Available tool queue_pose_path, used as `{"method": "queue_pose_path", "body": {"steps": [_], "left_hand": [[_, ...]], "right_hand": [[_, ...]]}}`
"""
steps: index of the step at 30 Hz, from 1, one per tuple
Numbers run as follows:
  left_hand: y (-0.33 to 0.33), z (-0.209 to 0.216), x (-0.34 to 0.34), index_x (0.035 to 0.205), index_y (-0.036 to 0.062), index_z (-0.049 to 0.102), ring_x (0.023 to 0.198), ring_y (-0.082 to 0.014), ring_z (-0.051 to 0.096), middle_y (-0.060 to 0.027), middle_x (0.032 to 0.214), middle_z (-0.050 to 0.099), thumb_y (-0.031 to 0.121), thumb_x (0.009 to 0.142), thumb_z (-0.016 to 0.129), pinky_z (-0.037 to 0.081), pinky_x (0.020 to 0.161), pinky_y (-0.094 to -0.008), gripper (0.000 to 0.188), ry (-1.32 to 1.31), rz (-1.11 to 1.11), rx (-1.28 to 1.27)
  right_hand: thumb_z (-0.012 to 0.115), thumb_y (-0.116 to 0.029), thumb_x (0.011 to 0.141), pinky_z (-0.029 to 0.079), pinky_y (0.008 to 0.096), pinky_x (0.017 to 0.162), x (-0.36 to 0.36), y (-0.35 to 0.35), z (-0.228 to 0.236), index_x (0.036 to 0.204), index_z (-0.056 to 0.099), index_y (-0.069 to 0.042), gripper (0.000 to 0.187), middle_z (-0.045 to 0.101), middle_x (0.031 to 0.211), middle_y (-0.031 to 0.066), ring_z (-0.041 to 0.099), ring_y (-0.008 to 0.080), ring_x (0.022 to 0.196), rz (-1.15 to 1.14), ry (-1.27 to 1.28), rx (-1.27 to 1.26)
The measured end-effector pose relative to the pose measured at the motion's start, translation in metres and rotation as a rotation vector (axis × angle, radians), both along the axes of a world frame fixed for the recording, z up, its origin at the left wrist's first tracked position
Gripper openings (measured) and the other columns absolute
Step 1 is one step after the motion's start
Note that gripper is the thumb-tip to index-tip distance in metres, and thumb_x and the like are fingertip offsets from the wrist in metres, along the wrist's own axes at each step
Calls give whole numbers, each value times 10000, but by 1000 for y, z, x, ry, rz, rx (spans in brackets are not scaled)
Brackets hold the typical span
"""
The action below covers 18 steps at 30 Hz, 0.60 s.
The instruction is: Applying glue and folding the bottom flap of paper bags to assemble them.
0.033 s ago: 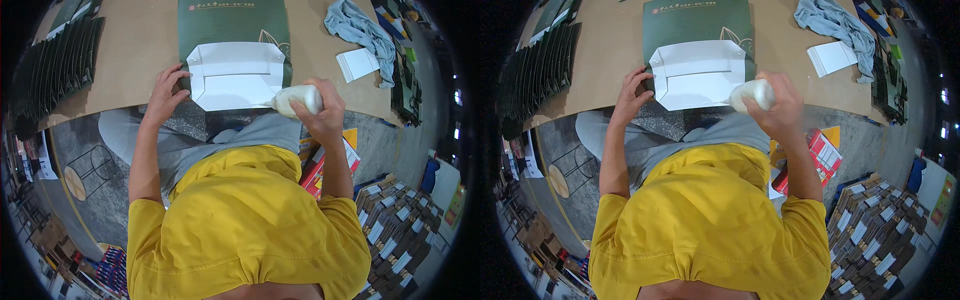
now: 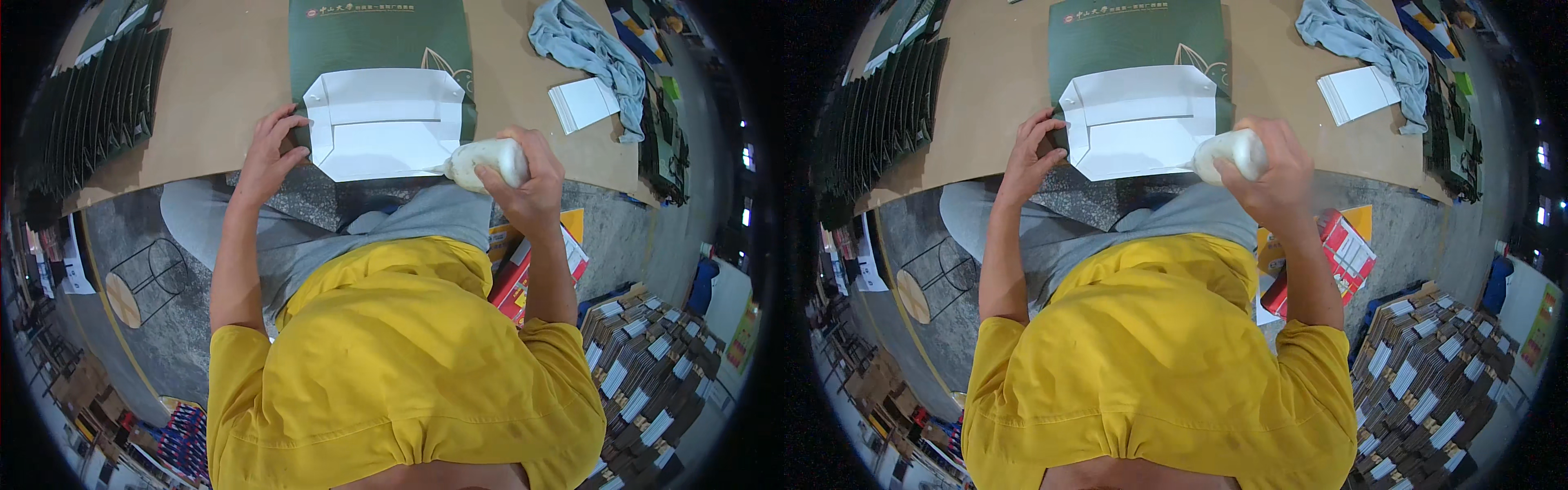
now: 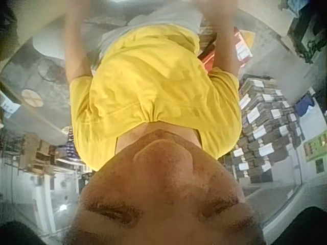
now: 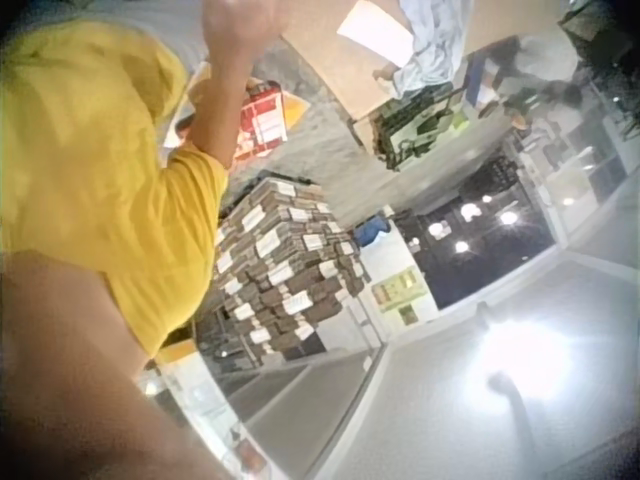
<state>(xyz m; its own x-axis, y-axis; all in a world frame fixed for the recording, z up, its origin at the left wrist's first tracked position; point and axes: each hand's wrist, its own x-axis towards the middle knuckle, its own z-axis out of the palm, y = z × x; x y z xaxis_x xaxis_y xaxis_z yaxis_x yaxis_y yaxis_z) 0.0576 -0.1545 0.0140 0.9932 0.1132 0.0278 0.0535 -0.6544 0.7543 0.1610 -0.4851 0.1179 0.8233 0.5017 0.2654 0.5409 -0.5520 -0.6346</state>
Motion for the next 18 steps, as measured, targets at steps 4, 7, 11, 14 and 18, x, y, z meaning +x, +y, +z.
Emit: {"method": "queue_pose_path", "body": {"steps": [4, 7, 11, 14, 18], "left_hand": [[0, -1, 1, 1139, 107, 551, 1242, -310, 362, -118, 1331, 424, 57, 716, 662, 320, 1036, -384, 440, -18, -2, 0], [0, -1, 1, 1138, 103, 552, 1243, -313, 361, -121, 1330, 425, 64, 716, 666, 318, 1038, -385, 439, -29, -4, 5], [1, -1, 0, 1135, 101, 554, 1245, -314, 360, -123, 1327, 428, 69, 716, 666, 317, 1038, -386, 435, -22, 4, 27], [1, 0, 1, 1135, 101, 555, 1244, -312, 362, -125, 1325, 430, 71, 717, 666, 317, 1038, -386, 433, -22, -1, 23], [1, 0, 0, 1135, 98, 554, 1244, -311, 364, -125, 1327, 429, 70, 718, 665, 318, 1037, -384, 433, -18, 8, 34]], "right_hand": [[768, -134, 638, 491, 350, 671, -1, -9, 0, 971, 588, -54, 386, 587, 869, 120, 605, 288, 763, -49, 21, -37], [756, -95, 664, 476, 297, 674, -1, -18, 2, 982, 582, -28, 368, 590, 872, 98, 596, 206, 754, -61, -20, -48], [768, -137, 641, 487, 352, 704, 0, -29, 8, 990, 583, -57, 403, 581, 886, 118, 599, 288, 793, -176, -20, 2], [767, -138, 643, 485, 353, 708, 0, -30, 12, 999, 582, -58, 410, 576, 889, 117, 596, 285, 798, -227, -52, 12], [763, -141, 650, 486, 353, 709, 1, -28, 5, 1016, 577, -61, 418, 566, 898, 117, 594, 286, 804, -248, -82, -65]]}}
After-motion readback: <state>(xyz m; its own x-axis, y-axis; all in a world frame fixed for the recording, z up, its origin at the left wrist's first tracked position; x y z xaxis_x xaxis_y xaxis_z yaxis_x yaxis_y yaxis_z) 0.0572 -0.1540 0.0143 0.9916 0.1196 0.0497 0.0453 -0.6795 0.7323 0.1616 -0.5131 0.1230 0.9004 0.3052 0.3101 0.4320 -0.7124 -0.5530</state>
